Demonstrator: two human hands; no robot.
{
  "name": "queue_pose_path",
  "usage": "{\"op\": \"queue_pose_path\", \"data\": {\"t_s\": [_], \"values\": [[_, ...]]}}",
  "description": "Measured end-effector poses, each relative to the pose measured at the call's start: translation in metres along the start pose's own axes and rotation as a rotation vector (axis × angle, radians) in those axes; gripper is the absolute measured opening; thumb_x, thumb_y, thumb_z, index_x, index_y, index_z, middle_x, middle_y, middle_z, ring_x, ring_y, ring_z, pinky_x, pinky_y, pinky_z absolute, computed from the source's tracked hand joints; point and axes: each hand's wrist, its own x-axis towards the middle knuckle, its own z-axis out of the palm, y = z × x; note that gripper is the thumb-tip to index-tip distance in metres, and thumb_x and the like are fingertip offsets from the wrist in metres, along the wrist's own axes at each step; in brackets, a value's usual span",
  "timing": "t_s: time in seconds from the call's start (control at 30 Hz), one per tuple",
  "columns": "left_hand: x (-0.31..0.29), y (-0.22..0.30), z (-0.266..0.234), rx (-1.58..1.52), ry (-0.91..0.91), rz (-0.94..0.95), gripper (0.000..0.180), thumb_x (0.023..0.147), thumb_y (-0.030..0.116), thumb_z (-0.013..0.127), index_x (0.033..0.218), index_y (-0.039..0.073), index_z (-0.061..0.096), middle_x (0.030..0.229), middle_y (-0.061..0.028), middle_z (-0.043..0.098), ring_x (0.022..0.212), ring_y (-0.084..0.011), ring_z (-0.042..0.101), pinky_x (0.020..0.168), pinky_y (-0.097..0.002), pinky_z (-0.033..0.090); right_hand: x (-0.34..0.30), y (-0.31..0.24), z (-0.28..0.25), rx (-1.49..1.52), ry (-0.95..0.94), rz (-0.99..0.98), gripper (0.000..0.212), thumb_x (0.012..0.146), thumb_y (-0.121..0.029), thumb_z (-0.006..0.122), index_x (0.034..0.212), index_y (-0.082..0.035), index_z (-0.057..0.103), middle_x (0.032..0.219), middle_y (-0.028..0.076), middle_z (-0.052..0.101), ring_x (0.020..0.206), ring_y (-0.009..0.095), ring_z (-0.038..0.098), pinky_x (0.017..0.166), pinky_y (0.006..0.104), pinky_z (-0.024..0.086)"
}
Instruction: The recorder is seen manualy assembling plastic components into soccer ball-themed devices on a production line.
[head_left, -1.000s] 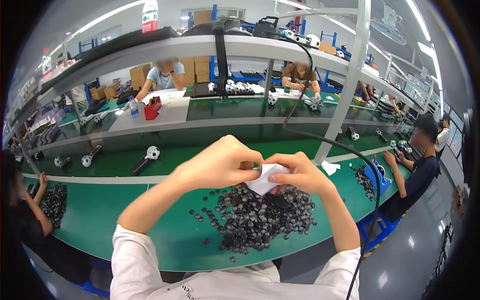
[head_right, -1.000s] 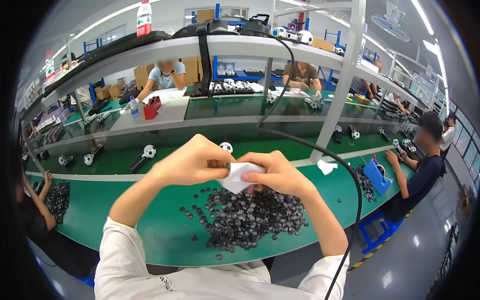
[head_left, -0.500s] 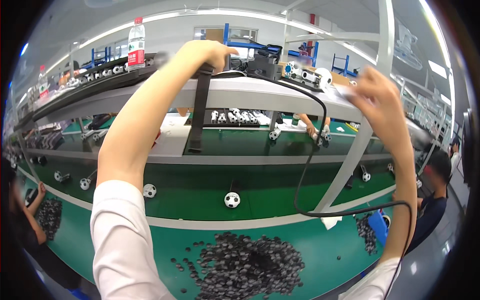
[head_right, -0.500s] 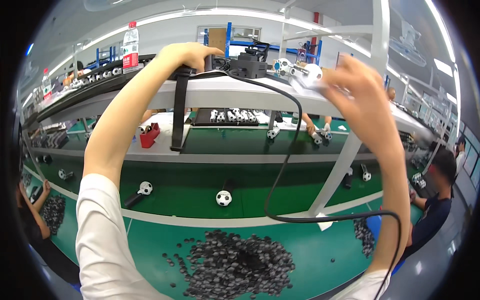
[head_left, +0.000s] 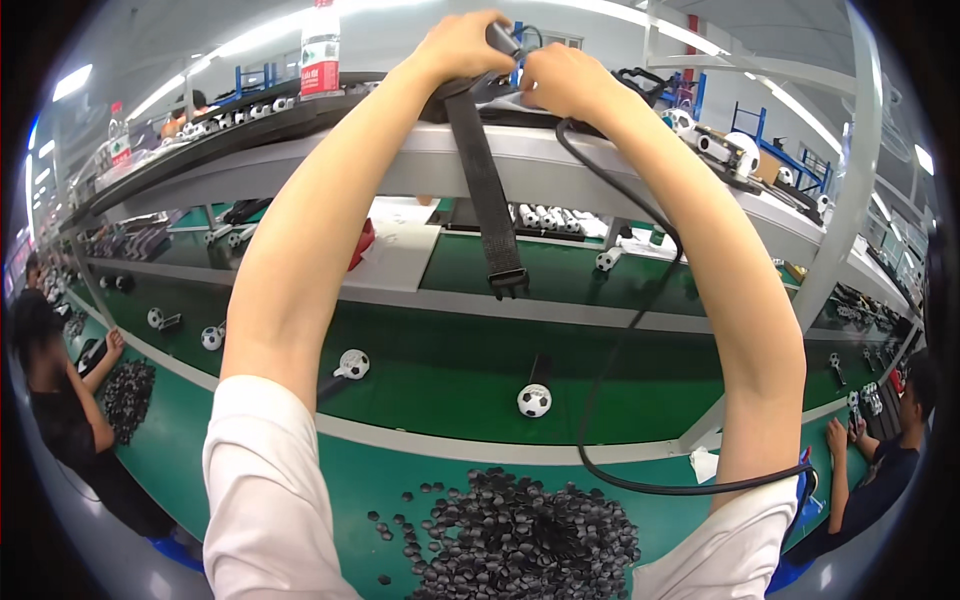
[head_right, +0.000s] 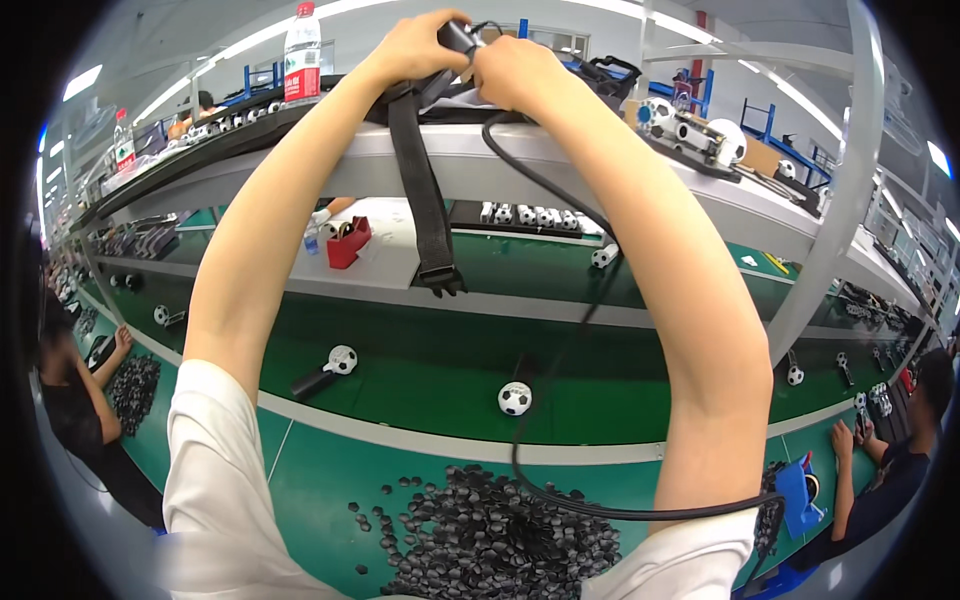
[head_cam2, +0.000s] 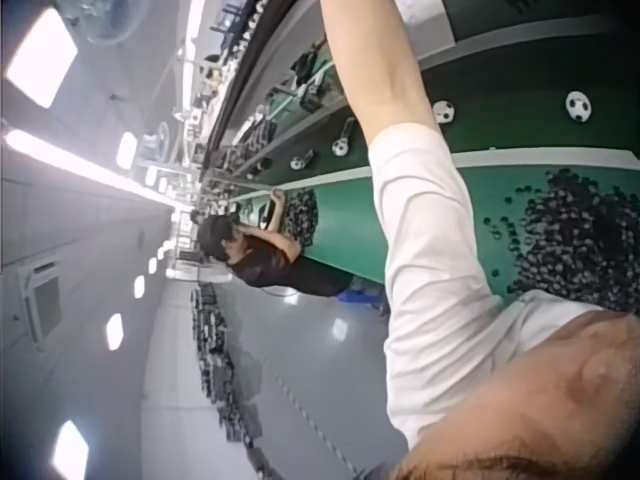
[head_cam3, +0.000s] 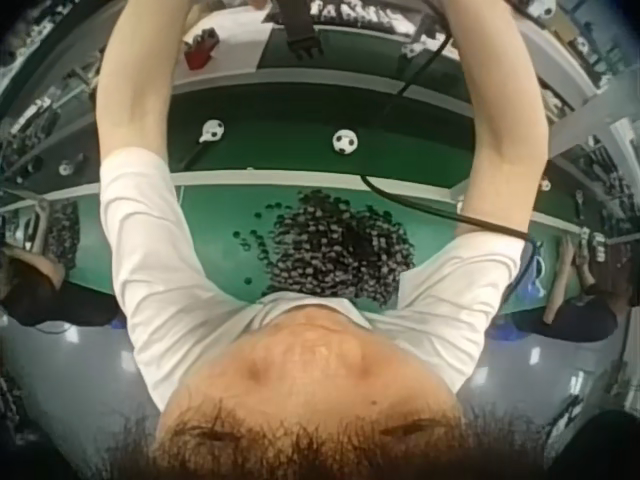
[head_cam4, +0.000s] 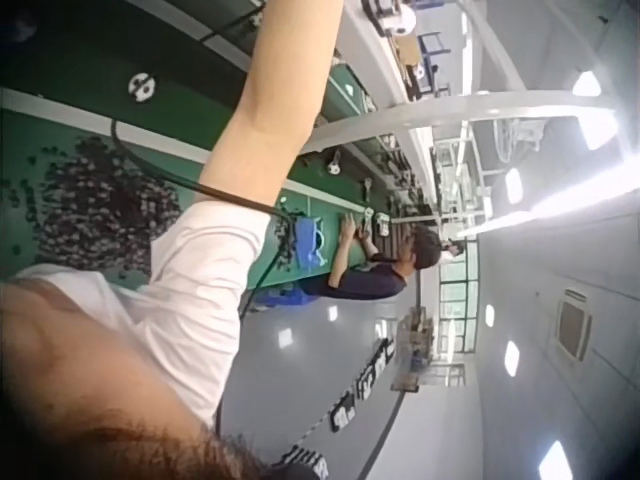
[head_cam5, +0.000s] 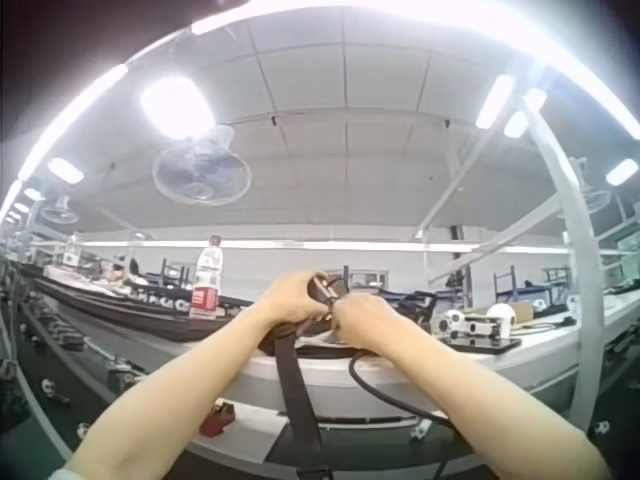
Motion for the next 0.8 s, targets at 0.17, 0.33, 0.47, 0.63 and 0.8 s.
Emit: {"op": "queue_pose_path", "data": {"t_s": [0.17,0.33,0.47,0.63,0.8], "values": [[-0.003,-0.017,0.003,-0.065,0.078,-0.052,0.073,0.061,0.036,0.083,0.129,0.013,0.068,0.114,-0.0176,0.074,0.108,-0.0328,0.07,0.099,-0.039,0.053,0.02,-0.029,-0.005,0.242,-0.231,0.136,0.044,0.089,-0.044,0.067,0.097,-0.003,0.077,0.079,0.013,0.07,0.08,0.029,0.07,0.072,0.0383,0.057],[-0.007,-0.008,-0.002,-0.151,0.075,-0.02,0.065,0.068,0.03,0.08,0.127,0.008,0.066,0.11,-0.0201,0.073,0.104,-0.0308,0.071,0.095,-0.0383,0.054,0.007,-0.023,-0.026,0.228,-0.513,0.038,0.069,0.093,-0.067,0.053,0.128,-0.01,0.071,0.116,0.012,0.071,0.108,0.023,0.066,0.099,0.039,0.05],[-0.015,-0.01,0.001,-0.176,0.074,-0.064,0.061,0.066,0.027,0.08,0.123,0.006,0.068,0.106,-0.0176,0.074,0.101,-0.0291,0.07,0.092,-0.0375,0.055,0.007,-0.036,-0.006,0.062,-0.522,0.032,0.054,0.107,-0.049,0.032,0.149,-0.023,0.053,0.154,0.009,0.05,0.14,0.03,0.049,0.117,0.0423,0.036],[-0.011,0.004,0.004,-0.142,0.064,0.055,0.066,0.065,0.03,0.079,0.129,0.018,0.067,0.108,-0.0159,0.074,0.099,-0.031,0.07,0.092,-0.0374,0.054,0.028,-0.008,0.022,-0.007,-0.579,0.059,0.048,0.109,-0.042,0.03,0.151,-0.029,0.05,0.155,0.009,0.049,0.14,0.032,0.048,0.117,0.0454,0.036],[-0.019,-0.004,-0.003,-0.067,0.093,0.082,0.065,0.064,0.028,0.08,0.127,0.018,0.067,0.103,-0.0157,0.075,0.094,-0.0305,0.071,0.088,-0.0377,0.055,0.01,-0.033,0.004,0.097,-0.406,0.198,0.056,0.104,-0.052,0.041,0.148,-0.02,0.052,0.143,0.018,0.059,0.132,0.037,0.056,0.11,0.0481,0.043]]}}
